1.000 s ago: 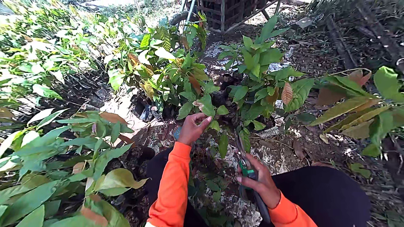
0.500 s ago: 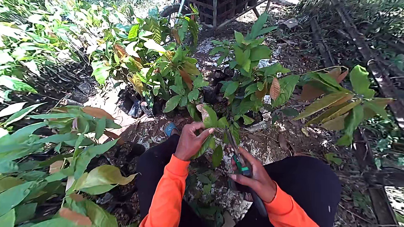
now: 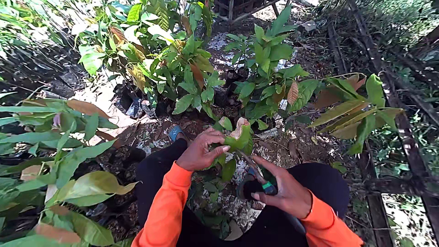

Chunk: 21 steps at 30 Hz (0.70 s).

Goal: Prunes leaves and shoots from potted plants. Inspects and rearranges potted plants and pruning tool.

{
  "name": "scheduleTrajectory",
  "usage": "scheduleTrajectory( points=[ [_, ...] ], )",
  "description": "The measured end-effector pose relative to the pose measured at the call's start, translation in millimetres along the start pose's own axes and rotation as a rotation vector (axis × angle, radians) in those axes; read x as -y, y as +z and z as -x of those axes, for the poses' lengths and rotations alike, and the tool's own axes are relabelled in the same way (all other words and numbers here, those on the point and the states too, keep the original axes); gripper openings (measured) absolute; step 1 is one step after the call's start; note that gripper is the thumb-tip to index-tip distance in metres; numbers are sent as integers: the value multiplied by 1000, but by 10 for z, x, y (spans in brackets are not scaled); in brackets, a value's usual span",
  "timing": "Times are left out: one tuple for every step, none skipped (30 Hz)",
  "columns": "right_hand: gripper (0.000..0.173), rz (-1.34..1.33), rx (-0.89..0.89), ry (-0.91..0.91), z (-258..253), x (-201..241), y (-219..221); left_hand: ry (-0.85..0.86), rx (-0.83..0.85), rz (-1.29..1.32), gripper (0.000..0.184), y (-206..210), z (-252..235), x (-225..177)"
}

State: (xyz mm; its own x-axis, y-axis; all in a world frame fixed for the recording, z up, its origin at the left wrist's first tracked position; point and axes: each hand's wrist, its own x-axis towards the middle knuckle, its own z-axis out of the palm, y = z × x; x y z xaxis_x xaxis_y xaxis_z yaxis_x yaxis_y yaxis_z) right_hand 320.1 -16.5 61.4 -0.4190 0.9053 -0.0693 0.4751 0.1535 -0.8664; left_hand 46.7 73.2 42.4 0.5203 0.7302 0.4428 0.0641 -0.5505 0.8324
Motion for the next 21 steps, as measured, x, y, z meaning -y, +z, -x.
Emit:
scheduleTrajectory(
  points=[
    [86, -1, -2, -2, -12, 0, 12, -4, 16, -29, 24, 5, -8, -21],
    [85, -4, -11, -9, -22, -4, 26, -10, 32, -60, 24, 8, -13, -42],
    [83, -6, -18, -16, -29, -8, 38, -16, 44, -89, 23, 7, -14, -59],
    [82, -6, -26, -20, -30, -13, 44, -19, 49, -113, 24, 7, -15, -72],
    [81, -3, -34, -18, -28, -18, 44, -20, 51, -133, 24, 5, -15, -82],
    [80, 2, -41, -11, -26, -23, 44, -20, 54, -152, 24, -5, -15, -87],
    [79, 5, -50, -7, -22, -26, 44, -21, 61, -170, 23, -15, -15, -94],
    [78, 2, -59, -6, -15, -25, 41, -16, 67, -190, 23, -23, -13, -98],
    [77, -2, -68, -11, -5, -25, 40, -10, 70, -208, 23, -25, -10, -99],
    [76, -6, -74, -17, 3, -30, 39, -9, 75, -221, 23, -26, -6, -102],
    [76, -12, -75, -27, 10, -36, 40, -9, 85, -227, 23, -26, -2, -106],
    [75, -14, -76, -36, 13, -47, 44, -11, 96, -236, 23, -23, -1, -115],
    [76, -10, -75, -40, 14, -56, 48, -14, 106, -249, 23, -16, 0, -130],
    [77, -8, -73, -41, 14, -64, 52, -18, 115, -259, 23, -2, 0, -144],
    [77, -9, -69, -44, 12, -71, 54, -20, 121, -264, 24, 16, 0, -153],
    [76, -13, -70, -51, 10, -79, 57, -23, 126, -267, 24, 30, 2, -157],
    [75, -18, -77, -59, 9, -85, 59, -26, 130, -268, 25, 37, 2, -158],
    [74, -30, -93, -66, 12, -93, 64, -28, 133, -270, 25, 37, 1, -159],
    [73, -57, -111, -70, 19, -101, 69, -27, 135, -269, 25, 33, 2, -157],
    [72, -96, -137, -71, 29, -108, 73, -28, 134, -266, 25, 28, 5, -154],
    [72, -136, -168, -73, 41, -110, 72, -34, 128, -259, 24, 24, 12, -149]
  ],
)
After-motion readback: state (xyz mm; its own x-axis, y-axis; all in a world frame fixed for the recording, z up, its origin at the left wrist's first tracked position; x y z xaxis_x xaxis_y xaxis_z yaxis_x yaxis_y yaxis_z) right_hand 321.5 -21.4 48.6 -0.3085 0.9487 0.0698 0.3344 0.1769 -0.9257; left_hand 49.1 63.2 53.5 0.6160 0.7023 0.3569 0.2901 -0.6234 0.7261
